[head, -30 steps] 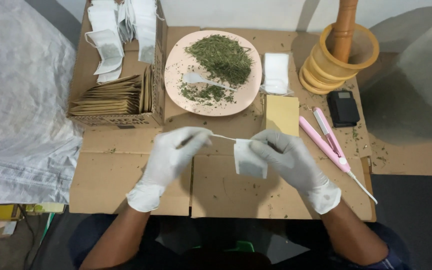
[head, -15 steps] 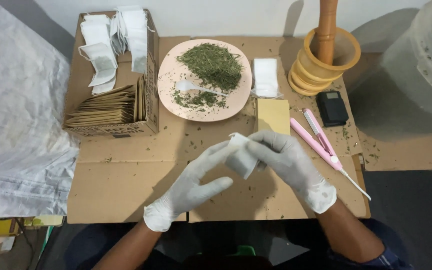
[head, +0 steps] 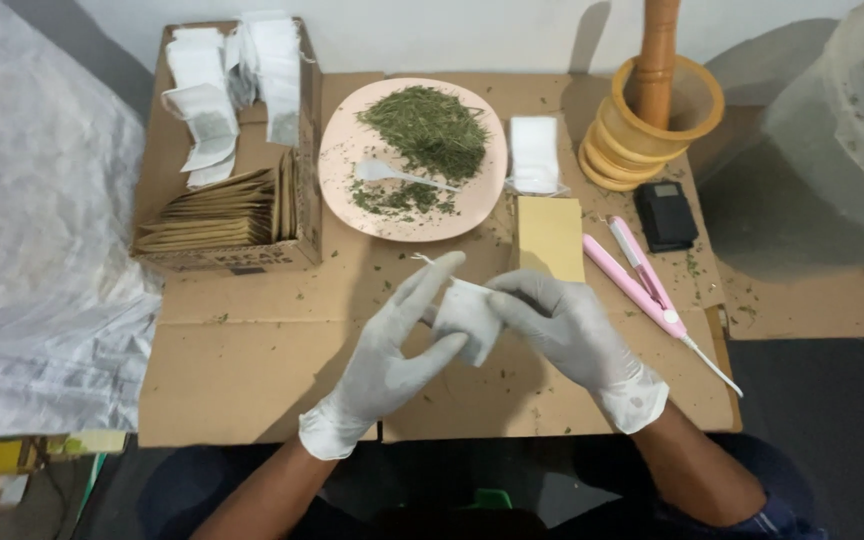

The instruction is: The person fills small paper pouches with dried tea leaves from a plate, rolls the pouches into a cylindrical shape, and seals the edges using a handheld heat sealer.

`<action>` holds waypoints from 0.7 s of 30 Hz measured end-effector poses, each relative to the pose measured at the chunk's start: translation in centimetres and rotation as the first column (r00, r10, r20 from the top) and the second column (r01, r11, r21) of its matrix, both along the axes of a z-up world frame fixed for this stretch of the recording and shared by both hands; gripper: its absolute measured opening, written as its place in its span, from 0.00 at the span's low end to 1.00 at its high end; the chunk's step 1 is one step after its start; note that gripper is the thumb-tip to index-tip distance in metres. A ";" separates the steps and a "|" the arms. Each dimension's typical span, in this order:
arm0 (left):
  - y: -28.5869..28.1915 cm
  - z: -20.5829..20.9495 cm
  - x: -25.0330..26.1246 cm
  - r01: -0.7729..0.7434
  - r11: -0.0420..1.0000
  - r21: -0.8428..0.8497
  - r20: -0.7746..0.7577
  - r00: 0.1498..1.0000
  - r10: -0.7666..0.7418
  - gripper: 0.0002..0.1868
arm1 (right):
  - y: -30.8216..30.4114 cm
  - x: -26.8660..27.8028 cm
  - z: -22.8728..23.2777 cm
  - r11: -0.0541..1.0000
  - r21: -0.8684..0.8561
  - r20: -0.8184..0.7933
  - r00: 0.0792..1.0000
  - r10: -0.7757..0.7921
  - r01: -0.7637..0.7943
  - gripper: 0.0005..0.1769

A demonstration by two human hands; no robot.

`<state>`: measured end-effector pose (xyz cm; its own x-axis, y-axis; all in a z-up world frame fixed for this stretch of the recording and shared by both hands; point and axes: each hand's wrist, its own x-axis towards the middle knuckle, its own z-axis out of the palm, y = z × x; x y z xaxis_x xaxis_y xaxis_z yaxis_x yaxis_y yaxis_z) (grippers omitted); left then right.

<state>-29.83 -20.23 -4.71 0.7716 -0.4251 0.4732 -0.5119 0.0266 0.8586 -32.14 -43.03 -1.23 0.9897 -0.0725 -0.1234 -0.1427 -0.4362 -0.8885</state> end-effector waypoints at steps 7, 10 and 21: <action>2.2 -0.1 1.2 -0.102 0.990 0.100 0.156 0.984 0.086 0.46 | -8.7 -3.1 1.3 0.777 -0.507 0.375 0.907 -0.192 0.374 0.20; 2.3 -0.1 1.4 -0.131 0.985 0.108 0.223 0.969 0.105 0.46 | -11.6 -3.8 -1.1 0.681 -0.670 0.213 0.955 -0.205 0.295 0.27; 1.5 0.2 1.0 -0.077 0.997 0.005 0.251 0.965 0.074 0.46 | -16.2 -1.2 -9.7 0.442 -0.882 0.071 0.974 -0.217 0.163 0.44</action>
<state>-28.83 -18.73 -4.50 0.6592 -0.3783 0.6498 -0.7109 -0.0318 0.7026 -33.39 -59.26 -10.97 0.9319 -0.3545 0.0769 -0.3525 -0.9350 -0.0388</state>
